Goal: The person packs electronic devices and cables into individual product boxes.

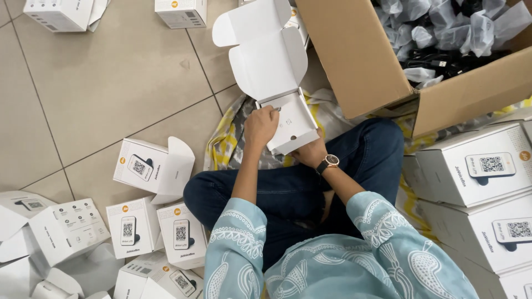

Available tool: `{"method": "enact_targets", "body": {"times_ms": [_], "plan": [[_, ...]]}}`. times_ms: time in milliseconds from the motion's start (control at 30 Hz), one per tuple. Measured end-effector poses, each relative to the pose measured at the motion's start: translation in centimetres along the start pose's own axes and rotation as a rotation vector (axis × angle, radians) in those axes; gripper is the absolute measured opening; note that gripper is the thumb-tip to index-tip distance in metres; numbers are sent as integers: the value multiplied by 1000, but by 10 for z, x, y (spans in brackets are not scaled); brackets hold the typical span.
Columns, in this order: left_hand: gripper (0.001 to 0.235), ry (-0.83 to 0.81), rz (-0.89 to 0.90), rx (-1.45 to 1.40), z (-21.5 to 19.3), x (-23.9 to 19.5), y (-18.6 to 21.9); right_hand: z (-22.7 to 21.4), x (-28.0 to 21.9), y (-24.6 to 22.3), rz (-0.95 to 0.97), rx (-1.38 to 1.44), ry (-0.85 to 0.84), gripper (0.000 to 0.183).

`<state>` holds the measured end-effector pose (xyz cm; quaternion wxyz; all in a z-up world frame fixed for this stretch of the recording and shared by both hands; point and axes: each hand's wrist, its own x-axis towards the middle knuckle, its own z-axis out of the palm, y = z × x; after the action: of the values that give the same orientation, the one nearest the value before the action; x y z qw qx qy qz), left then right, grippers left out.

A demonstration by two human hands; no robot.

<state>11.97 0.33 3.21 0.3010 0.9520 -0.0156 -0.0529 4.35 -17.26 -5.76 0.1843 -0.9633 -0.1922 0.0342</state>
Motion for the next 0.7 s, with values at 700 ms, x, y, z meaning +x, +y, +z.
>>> {"method": "enact_targets", "body": {"times_ms": [700], "plan": [[23, 81, 337, 249, 47, 73, -54, -24, 4, 4, -75, -6, -138, 75]]}}
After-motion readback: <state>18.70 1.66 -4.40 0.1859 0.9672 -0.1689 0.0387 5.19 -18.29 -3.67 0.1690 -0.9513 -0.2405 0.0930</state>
